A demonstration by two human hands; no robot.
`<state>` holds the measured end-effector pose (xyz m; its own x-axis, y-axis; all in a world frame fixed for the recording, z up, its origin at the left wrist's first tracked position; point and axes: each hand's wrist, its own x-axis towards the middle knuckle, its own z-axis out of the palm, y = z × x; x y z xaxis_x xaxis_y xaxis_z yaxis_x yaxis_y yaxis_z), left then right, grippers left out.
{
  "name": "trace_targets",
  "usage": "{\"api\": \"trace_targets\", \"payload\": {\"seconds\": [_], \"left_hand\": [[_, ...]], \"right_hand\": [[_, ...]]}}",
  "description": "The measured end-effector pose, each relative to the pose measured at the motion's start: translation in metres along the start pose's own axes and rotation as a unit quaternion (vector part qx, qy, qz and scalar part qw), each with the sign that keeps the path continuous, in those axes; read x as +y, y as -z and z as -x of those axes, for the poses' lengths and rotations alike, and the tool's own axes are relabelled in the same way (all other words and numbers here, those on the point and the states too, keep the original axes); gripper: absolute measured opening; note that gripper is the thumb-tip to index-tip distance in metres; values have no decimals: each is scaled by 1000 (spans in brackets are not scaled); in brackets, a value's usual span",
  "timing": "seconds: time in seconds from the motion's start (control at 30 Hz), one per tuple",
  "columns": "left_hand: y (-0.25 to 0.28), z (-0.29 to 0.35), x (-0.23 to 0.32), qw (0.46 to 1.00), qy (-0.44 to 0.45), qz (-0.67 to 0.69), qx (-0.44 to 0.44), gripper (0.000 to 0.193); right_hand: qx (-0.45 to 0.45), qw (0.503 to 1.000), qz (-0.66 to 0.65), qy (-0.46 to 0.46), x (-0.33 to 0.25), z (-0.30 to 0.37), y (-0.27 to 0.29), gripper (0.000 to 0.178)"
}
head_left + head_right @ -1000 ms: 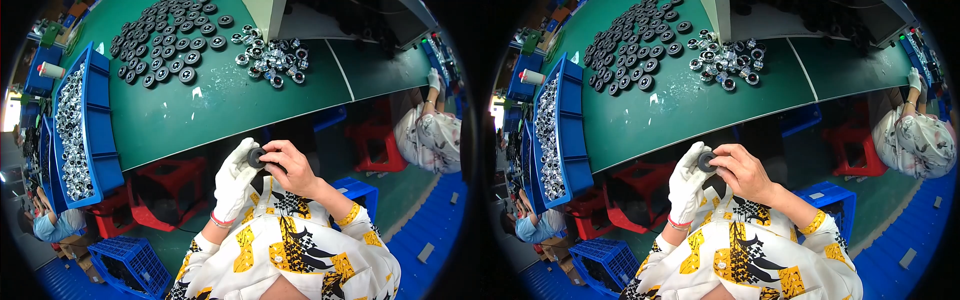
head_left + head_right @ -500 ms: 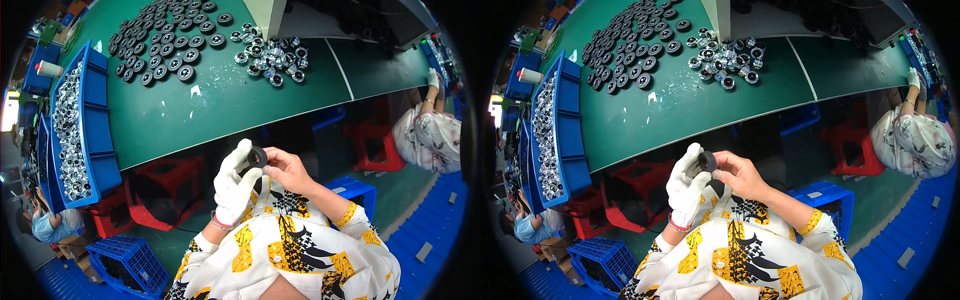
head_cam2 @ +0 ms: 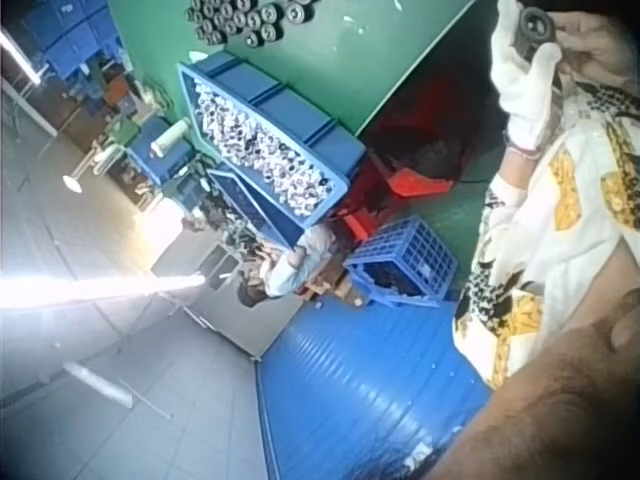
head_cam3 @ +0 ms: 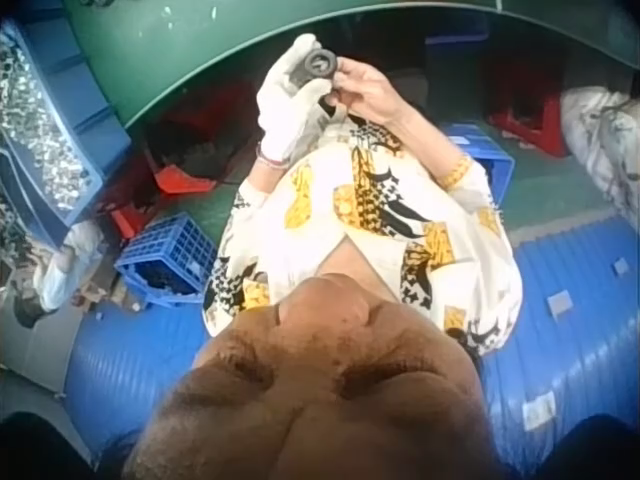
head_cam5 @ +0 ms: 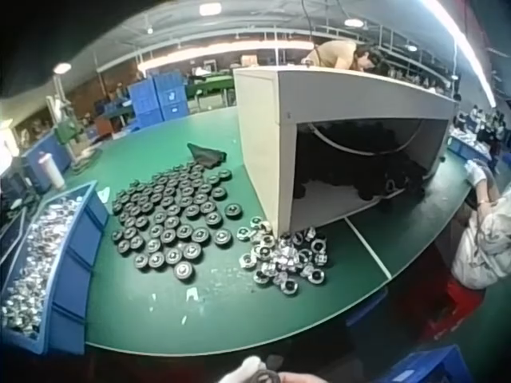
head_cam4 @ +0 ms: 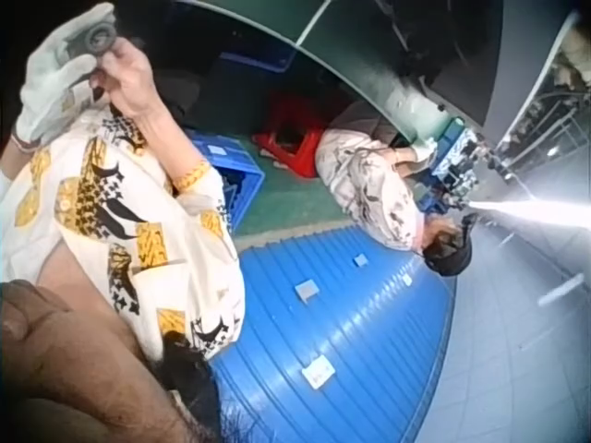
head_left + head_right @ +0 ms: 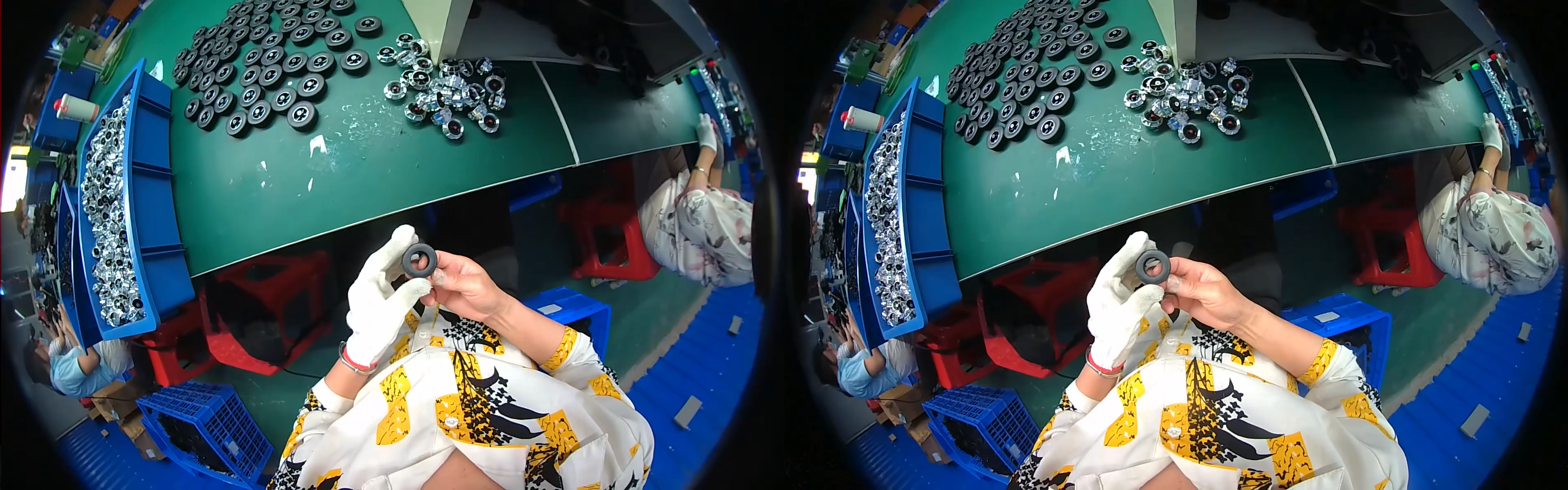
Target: Assembling plastic wheel and gear components at a factory workbench.
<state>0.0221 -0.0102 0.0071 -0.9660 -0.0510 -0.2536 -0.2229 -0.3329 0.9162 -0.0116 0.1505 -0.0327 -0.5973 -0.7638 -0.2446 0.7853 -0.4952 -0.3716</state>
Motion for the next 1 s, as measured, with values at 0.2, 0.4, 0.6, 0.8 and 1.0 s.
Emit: {"api": "trace_targets", "payload": {"seconds": [0.2,0.4,0.6,0.8,1.0], "left_hand": [[-3,0,1,997,-31,-68,23,61],[-3,-1,-1,994,-51,-83,40,59],[-2,-1,-2,995,-51,-81,37,61],[-2,-1,-3,993,-61,-93,27,63],[0,0,-3,997,-53,-60,21,63]], "right_hand": [[-17,999,-33,-16,1,-2,4,27],[-4,998,-51,-24,4,-4,6,27],[-10,998,-50,-26,3,-4,8,29],[-5,999,-33,-25,2,-5,9,31],[4,999,-12,-29,0,-5,7,31]]}}
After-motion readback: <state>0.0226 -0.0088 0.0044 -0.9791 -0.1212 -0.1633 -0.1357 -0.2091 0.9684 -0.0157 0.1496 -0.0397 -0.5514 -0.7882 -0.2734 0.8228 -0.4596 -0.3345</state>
